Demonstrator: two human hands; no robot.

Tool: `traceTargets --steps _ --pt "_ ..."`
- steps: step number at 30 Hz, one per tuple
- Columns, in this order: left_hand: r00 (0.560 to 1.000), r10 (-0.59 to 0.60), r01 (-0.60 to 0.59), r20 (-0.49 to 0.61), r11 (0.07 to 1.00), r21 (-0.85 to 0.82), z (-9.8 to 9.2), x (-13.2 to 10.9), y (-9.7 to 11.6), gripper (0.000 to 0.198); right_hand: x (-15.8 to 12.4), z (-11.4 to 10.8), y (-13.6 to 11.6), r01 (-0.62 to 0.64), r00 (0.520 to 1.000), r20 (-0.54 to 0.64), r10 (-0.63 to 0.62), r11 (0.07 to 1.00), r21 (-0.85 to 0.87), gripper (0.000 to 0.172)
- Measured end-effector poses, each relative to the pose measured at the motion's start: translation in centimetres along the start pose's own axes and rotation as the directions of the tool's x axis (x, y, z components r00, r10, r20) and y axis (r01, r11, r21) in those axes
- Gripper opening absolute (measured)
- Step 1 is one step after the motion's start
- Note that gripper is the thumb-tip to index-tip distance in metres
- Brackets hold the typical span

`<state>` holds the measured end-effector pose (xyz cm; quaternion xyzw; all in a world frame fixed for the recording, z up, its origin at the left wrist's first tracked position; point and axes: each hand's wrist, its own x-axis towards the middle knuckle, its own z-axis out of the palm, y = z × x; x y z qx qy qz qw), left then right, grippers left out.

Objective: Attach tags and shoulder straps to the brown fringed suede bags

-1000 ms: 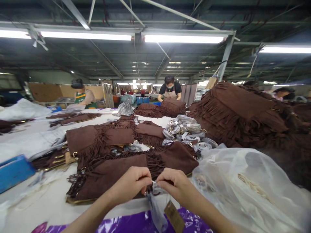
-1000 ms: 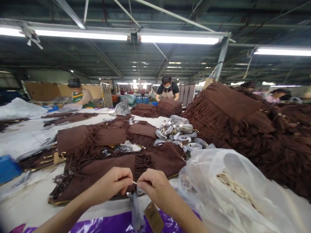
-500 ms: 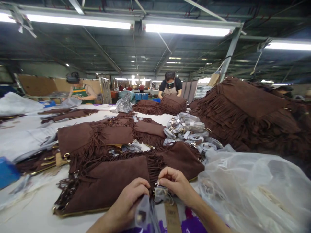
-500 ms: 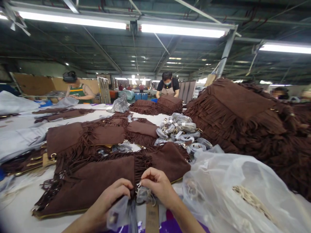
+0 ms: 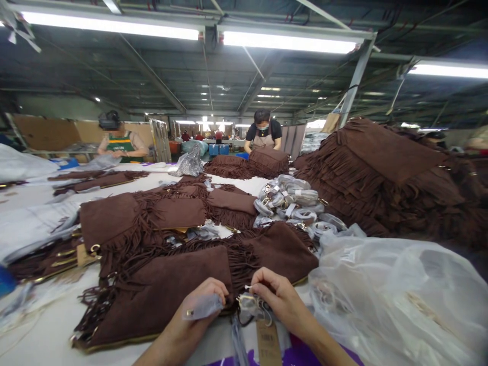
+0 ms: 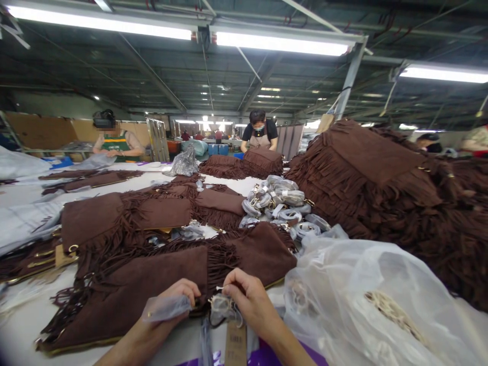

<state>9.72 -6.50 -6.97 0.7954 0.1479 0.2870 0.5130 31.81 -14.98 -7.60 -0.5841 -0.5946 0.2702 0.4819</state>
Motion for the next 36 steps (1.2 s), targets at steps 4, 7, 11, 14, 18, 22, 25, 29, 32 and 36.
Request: traceTargets --steps 4,7,11,14,18,22,25,29,32,36 --pt "0.997 -0.049 0.046 -0.062 0.998 -0.046 -0.4 0.2 0.0 0.017 -0.6 -0.1 -1.1 0.198 0.978 0.072 -0.195 0.980 -0.027 0.016" --pt "0.991 -0.100 0.092 -0.087 0.992 -0.090 -0.8 0.1 0.0 0.017 -1.0 0.0 -1.4 0.267 0.949 0.200 -0.245 0.960 -0.089 0.016" --pt "0.991 -0.100 0.094 -0.084 0.993 -0.072 -1.0 -0.2 0.1 0.017 -1.4 0.1 -1.0 0.294 0.928 0.298 -0.224 0.932 -0.214 0.016" --pt "0.996 -0.087 0.087 -0.033 0.996 -0.008 -1.4 -0.4 0.7 0.016 -1.4 0.0 -0.9 0.309 0.932 0.266 -0.245 0.922 -0.232 0.017" --pt "0.960 -0.069 0.041 0.271 0.994 0.106 -2.3 -0.4 2.3 0.014 -1.2 -0.1 -0.9 0.278 0.950 0.210 -0.233 0.935 -0.220 0.017" --pt "0.940 -0.172 0.110 0.296 0.970 0.215 -1.8 0.1 3.9 0.028 -1.1 0.0 -0.9 0.272 0.952 0.206 -0.228 0.937 -0.217 0.018" --pt "0.974 -0.176 0.106 0.142 0.911 0.400 0.3 0.5 4.5 0.015 -1.3 0.0 -0.9 0.245 0.959 0.199 -0.203 0.946 -0.214 0.016" --pt "0.995 -0.068 0.012 0.066 0.785 0.620 3.3 1.3 3.3 0.023 -1.2 -0.2 -0.9 0.212 0.971 0.162 -0.177 0.949 -0.235 0.015" --pt "0.996 0.030 -0.077 0.082 0.754 0.652 4.0 2.3 1.6 0.021 -0.1 -0.4 -0.8 0.244 0.966 0.155 -0.208 0.930 -0.274 0.016" --pt "1.000 -0.029 0.024 0.005 0.887 0.462 3.3 3.6 0.2 0.021 2.4 -0.4 -0.5 0.349 0.932 0.210 -0.295 0.885 -0.308 0.018"
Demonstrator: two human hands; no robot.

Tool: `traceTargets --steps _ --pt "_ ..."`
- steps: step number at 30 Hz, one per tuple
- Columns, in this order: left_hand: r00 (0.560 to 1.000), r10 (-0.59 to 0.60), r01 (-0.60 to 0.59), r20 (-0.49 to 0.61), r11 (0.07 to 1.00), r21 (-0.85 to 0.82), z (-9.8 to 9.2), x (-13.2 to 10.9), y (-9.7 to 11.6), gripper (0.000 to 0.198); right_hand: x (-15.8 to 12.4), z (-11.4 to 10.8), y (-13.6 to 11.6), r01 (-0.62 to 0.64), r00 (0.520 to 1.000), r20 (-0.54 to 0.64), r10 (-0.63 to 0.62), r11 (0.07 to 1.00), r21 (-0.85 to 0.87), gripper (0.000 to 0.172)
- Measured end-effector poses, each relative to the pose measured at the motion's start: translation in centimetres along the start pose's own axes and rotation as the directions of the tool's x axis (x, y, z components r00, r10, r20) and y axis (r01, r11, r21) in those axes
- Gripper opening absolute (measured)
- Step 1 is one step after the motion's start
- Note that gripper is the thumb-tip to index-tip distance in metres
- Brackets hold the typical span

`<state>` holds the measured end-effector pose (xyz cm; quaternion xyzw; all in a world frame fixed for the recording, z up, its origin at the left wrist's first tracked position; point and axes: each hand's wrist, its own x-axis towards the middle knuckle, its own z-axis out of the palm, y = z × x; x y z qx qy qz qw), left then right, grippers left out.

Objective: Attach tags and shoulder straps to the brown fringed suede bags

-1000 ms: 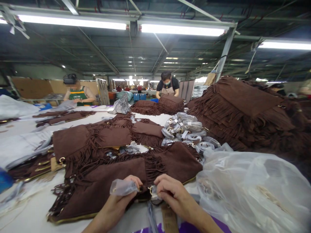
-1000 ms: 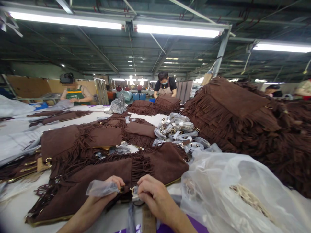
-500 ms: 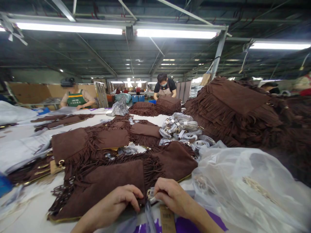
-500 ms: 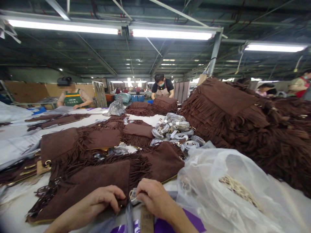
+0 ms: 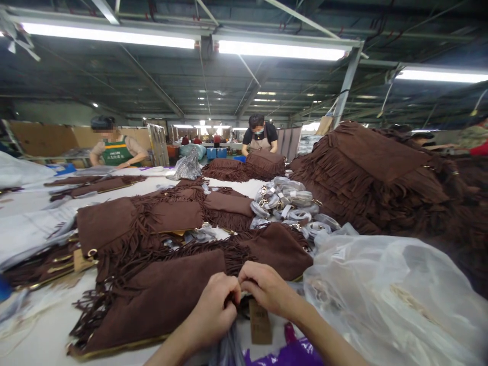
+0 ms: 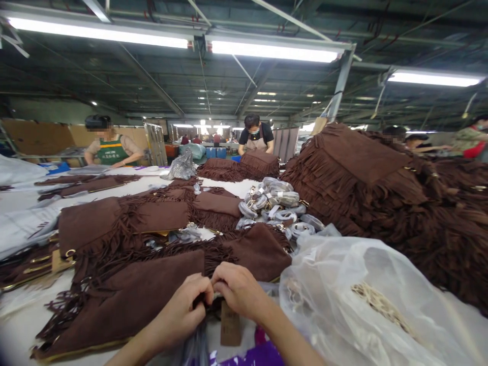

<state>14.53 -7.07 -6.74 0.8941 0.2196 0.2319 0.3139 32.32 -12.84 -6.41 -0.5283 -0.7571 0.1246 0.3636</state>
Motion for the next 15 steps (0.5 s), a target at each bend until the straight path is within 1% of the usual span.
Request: traceTargets --steps 2,4,6,8,10,11,13,15 --pt "0.995 -0.100 0.103 0.028 0.969 -0.224 -0.4 0.4 -0.4 0.027 0.9 -0.2 0.4 0.016 0.999 -0.040 -0.017 1.000 -0.005 0.018" --pt "0.979 -0.190 0.200 0.069 0.874 -0.443 -0.9 0.6 -0.6 0.036 1.3 -0.4 0.3 0.011 0.991 -0.137 -0.009 1.000 0.012 0.019" --pt "0.953 -0.284 0.284 0.108 0.707 -0.647 -1.4 0.8 -0.6 0.043 1.0 -0.6 -0.4 -0.002 0.972 -0.233 0.011 0.999 0.041 0.018" --pt "0.920 -0.363 0.332 0.151 0.511 -0.793 -1.7 0.9 -0.6 0.048 0.3 -0.3 -1.3 -0.004 0.957 -0.290 0.024 0.998 0.068 0.017" --pt "0.886 -0.428 0.344 0.175 0.357 -0.868 -1.9 0.9 -0.7 0.055 -0.4 0.4 -2.3 0.012 0.948 -0.317 0.015 0.996 0.083 0.017" --pt "0.872 -0.457 0.342 0.177 0.309 -0.887 -1.9 0.9 -0.7 0.057 -0.7 1.0 -2.6 0.018 0.944 -0.330 0.011 0.996 0.086 0.018" --pt "0.853 -0.495 0.331 0.168 0.262 -0.907 -1.9 0.8 -0.9 0.058 -0.9 2.2 -2.9 0.009 0.934 -0.358 0.020 0.997 0.079 0.018" --pt "0.842 -0.517 0.323 0.156 0.251 -0.913 -1.8 0.8 -1.0 0.057 -0.7 3.2 -2.7 -0.026 0.924 -0.380 0.044 0.998 0.052 0.017"
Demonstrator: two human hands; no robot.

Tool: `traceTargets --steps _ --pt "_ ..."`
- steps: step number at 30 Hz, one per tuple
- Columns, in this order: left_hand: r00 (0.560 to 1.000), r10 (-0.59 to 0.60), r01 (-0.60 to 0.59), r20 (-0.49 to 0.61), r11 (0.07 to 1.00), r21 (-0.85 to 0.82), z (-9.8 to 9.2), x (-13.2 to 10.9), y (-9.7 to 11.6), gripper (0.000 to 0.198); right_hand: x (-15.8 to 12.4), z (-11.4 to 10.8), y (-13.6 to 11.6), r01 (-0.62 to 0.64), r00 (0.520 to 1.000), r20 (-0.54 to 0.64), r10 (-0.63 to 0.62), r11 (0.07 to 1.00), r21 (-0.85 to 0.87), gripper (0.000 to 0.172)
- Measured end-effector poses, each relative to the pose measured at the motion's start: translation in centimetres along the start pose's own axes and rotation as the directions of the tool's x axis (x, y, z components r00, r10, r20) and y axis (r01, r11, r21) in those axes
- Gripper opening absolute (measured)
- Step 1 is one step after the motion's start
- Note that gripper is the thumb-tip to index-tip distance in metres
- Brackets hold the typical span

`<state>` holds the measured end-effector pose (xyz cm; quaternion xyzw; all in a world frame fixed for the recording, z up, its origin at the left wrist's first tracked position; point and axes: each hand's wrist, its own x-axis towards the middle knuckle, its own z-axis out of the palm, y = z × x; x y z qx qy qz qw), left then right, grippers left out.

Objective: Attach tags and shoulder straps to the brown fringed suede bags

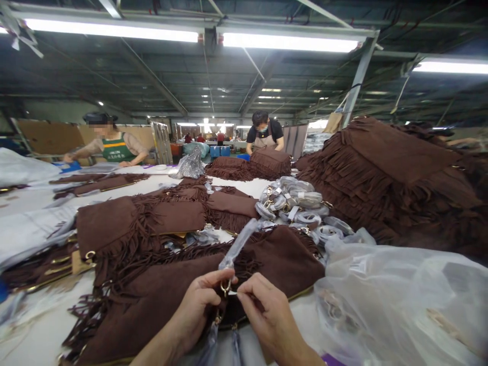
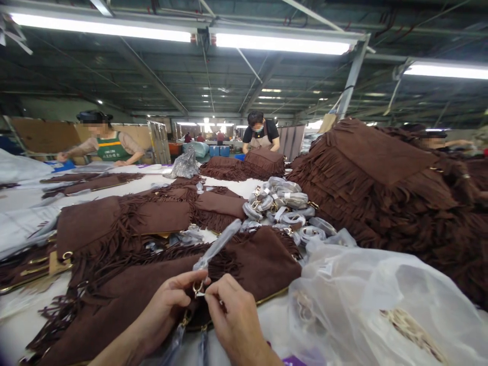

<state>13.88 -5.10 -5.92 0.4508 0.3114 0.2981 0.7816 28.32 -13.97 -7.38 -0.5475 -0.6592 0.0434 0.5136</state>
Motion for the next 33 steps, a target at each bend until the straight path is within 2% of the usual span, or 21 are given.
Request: traceTargets --steps 5,14,20,26,29,33 --pt "0.999 0.001 0.000 -0.034 1.000 0.003 -0.1 0.1 -0.2 0.059 0.1 0.8 1.0 -0.040 0.999 0.017 0.041 0.995 -0.087 0.017" --pt "0.999 0.032 -0.032 -0.008 0.998 0.045 -0.5 0.3 -0.6 0.059 0.2 1.1 1.2 -0.133 0.988 0.073 0.136 0.990 -0.039 0.018" --pt "0.997 0.074 -0.074 0.000 0.988 0.138 -0.4 -0.1 -0.6 0.063 0.2 1.5 1.3 -0.123 0.986 0.114 0.122 0.992 0.001 0.019" --pt "0.997 0.076 -0.077 0.013 0.982 0.173 -0.4 -0.1 -0.5 0.048 0.1 2.1 1.8 -0.127 0.988 0.094 0.123 0.991 0.044 0.019" --pt "0.998 0.069 -0.069 0.007 0.975 0.212 -0.3 -0.1 -0.4 0.047 0.1 2.0 1.8 -0.134 0.987 0.096 0.129 0.990 0.050 0.019" --pt "0.993 0.066 -0.091 0.096 0.955 0.281 -0.8 -0.4 0.4 0.050 0.5 1.1 1.2 -0.196 0.970 0.162 0.180 0.977 0.088 0.008"
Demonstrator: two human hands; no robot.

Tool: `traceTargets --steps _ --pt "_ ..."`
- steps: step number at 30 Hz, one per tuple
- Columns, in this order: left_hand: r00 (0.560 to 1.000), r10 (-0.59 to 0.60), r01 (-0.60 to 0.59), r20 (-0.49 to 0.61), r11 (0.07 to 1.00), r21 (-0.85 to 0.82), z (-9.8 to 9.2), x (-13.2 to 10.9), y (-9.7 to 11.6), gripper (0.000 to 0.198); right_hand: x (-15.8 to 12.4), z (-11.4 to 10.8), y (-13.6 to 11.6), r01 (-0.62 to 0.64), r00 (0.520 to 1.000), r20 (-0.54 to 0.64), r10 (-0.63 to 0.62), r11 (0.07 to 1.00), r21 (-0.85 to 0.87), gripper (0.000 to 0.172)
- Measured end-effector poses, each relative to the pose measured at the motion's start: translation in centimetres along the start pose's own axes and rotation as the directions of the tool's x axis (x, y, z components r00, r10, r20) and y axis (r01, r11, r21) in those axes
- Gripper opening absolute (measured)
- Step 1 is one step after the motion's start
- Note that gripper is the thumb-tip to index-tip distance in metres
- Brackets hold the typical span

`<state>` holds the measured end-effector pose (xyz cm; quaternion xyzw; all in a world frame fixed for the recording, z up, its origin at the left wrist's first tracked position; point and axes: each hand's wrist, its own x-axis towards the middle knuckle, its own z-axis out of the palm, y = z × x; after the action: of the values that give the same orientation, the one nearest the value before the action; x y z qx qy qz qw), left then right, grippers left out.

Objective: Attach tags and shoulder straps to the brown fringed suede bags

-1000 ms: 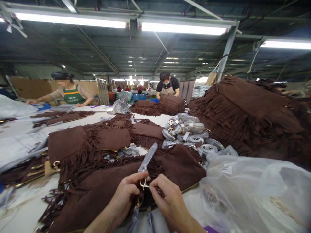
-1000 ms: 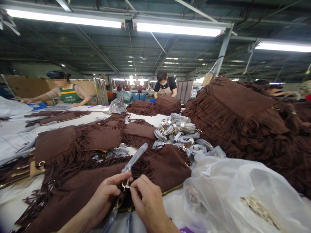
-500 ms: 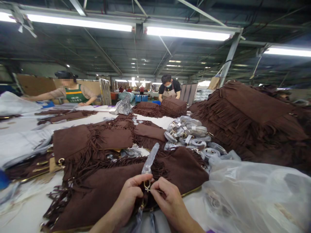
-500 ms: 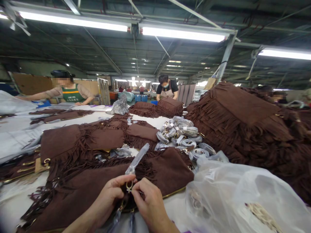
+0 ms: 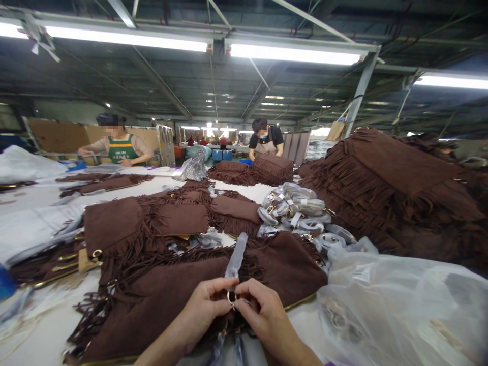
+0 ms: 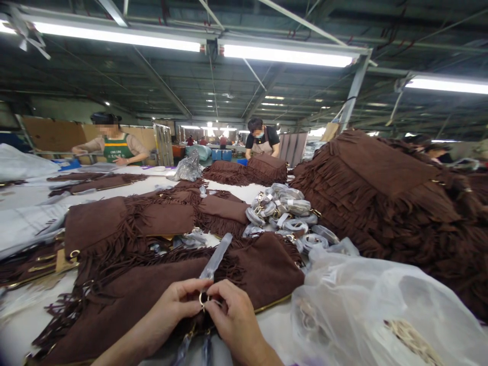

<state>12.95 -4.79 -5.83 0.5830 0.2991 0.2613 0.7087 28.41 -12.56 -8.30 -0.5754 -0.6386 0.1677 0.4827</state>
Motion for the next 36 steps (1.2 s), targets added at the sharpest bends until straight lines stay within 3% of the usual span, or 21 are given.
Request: traceTargets --steps 3,7,13,17,19,23,26,28,32,36 --pt "1.000 0.012 -0.012 0.004 1.000 -0.004 -1.2 -0.3 0.8 0.054 0.0 -0.8 -0.6 -0.071 0.996 0.053 0.067 0.994 0.087 0.011" --pt "0.983 0.123 -0.137 -0.136 0.985 -0.101 -2.0 -0.6 2.0 0.056 0.1 -0.9 -1.1 -0.007 1.000 0.021 0.005 0.994 0.105 0.016" --pt "0.984 0.150 -0.164 -0.094 0.972 -0.166 -0.2 -0.8 1.9 0.047 0.5 0.1 -1.3 0.066 0.997 0.042 -0.070 0.994 0.085 0.016" --pt "0.983 0.139 -0.157 -0.118 0.973 -0.167 0.4 -0.6 1.1 0.044 0.6 0.1 -0.8 -0.018 1.000 0.002 0.018 0.982 0.189 0.020" --pt "0.983 0.145 -0.158 -0.115 0.981 -0.109 0.3 -0.3 0.6 0.039 0.6 0.1 -0.5 -0.081 0.996 -0.014 0.087 0.963 0.256 0.022" --pt "0.992 0.130 -0.129 -0.001 0.985 0.113 0.6 0.1 -0.8 0.026 0.6 0.3 -0.2 -0.138 0.988 -0.023 0.153 0.938 0.318 0.023" --pt "0.973 0.225 -0.202 -0.041 0.930 0.308 1.4 0.1 -1.4 0.015 0.5 0.4 -0.2 -0.136 0.987 -0.040 0.155 0.945 0.299 0.023" --pt "0.954 0.289 -0.236 -0.077 0.887 0.397 1.9 -0.1 -1.4 0.019 0.4 0.3 -0.2 -0.135 0.988 -0.041 0.152 0.951 0.279 0.023" --pt "0.944 0.315 -0.244 -0.093 0.862 0.444 2.0 -0.3 -1.2 0.029 0.4 0.1 -0.2 -0.139 0.988 -0.036 0.153 0.957 0.254 0.023" --pt "0.957 0.263 -0.198 -0.119 0.898 0.393 1.8 -0.3 -1.2 0.029 0.5 0.0 -0.1 -0.109 0.990 -0.070 0.126 0.972 0.209 0.024"
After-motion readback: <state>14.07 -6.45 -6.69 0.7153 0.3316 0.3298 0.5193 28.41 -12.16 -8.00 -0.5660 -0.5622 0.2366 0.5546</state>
